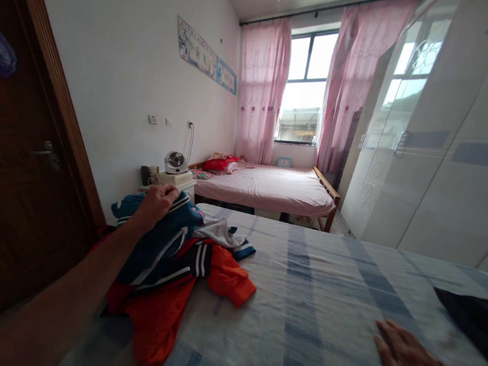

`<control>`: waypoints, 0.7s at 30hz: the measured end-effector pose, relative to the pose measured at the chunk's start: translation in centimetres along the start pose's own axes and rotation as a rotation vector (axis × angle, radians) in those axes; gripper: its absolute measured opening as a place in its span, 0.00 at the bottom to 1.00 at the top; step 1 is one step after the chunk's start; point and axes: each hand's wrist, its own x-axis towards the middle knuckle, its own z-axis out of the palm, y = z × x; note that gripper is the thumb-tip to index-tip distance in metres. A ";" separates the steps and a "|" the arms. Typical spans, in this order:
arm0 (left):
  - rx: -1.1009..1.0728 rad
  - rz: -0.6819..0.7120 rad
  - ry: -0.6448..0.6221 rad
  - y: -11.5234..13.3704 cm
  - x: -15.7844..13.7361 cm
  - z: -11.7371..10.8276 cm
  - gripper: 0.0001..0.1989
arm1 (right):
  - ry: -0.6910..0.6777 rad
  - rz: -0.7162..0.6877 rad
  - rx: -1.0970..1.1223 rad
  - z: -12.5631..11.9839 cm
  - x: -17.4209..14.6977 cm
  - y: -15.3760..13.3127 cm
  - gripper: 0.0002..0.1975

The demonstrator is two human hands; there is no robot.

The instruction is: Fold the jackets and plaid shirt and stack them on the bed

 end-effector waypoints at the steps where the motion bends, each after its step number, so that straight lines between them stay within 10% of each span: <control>1: -0.091 0.010 0.010 1.4 0.2 0.5 0.12 | -0.023 -0.016 -0.012 0.0 0.0 0.1 0.26; 6: -0.432 0.110 -0.156 10.7 -2.5 4.7 0.16 | -0.092 -0.010 -0.077 -0.7 -0.1 -0.6 0.28; 11: -0.587 0.591 -0.650 17.9 -12.8 10.8 0.11 | -0.133 0.021 -0.089 -2.2 -0.2 -2.0 0.25; 15: -0.308 1.062 -1.052 17.2 -20.3 13.9 0.05 | -0.208 0.023 -0.058 -3.9 -0.2 -2.9 0.22; 21: -0.307 0.792 -0.757 10.5 -20.6 12.7 0.11 | -0.255 0.061 0.023 -4.9 -0.2 -3.5 0.20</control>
